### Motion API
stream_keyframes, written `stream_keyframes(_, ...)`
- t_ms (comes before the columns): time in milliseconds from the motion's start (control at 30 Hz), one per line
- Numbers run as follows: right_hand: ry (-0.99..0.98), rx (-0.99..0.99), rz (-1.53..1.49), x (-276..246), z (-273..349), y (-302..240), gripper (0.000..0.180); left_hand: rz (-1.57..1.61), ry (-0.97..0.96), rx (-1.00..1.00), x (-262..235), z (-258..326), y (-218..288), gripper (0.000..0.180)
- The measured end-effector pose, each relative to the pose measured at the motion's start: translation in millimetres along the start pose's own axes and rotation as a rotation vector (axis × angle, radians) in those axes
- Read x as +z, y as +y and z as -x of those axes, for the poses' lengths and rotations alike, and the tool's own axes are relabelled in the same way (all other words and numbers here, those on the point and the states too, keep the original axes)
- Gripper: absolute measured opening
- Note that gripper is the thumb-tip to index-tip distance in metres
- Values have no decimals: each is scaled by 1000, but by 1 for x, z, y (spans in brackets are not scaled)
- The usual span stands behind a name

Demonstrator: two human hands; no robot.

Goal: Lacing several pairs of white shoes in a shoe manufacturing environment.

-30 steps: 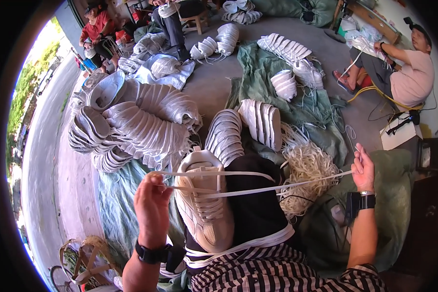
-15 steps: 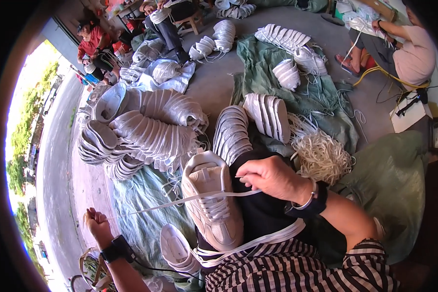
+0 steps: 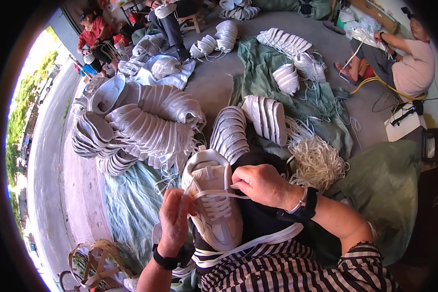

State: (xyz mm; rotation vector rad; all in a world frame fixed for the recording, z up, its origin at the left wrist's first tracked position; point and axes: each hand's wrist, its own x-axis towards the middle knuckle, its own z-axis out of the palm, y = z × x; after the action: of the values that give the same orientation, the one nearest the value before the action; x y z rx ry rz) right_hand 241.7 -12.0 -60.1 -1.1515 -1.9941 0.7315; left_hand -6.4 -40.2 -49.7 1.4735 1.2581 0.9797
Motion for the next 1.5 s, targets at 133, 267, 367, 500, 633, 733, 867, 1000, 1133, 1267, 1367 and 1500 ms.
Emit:
stream_keyframes(133, -20, -79, 195, 7, 4, -2, 10, 63, -37, -271, -5, 16, -9, 23)
stream_keyframes(267, 0, -54, 1, 6, 1, 0, 9, -135, -183, -37, -12, 14, -5, 33)
stream_keyframes(367, -61, 70, 36, 0, -4, 3, 9, -200, -87, 16, -14, 9, 0, 28)
stream_keyframes(500, -35, -124, 252, 10, -1, -2, 9, -40, 96, 47, -11, 6, 1, 18)
stream_keyframes(633, -15, -182, 133, 14, -5, -5, 9, 79, 44, -105, -7, 13, -3, 15)
stream_keyframes(733, -78, 0, 7, 3, -8, -10, 9, 96, 1, -172, -3, 12, -4, 18)
stream_keyframes(867, -174, -57, -71, -5, -3, 1, 10, 66, -22, -170, -2, 6, -2, 19)
stream_keyframes(1000, -273, 92, -174, -9, -9, -9, 9, 76, 9, -145, 0, 3, -9, 22)
stream_keyframes(1133, -307, 164, -190, -14, -14, -14, 9, 47, -14, -204, -5, -5, -6, 25)
stream_keyframes(1267, -300, 101, -151, -14, -14, -9, 9, 259, -10, -313, -2, -13, 6, 27)
stream_keyframes(1367, -282, -23, -72, -11, -16, -3, 8, 84, 1, -250, -1, -15, 0, 23)
stream_keyframes(1500, -189, -167, 206, -11, -19, -16, 11, -795, 71, 406, 4, -23, 23, 13)
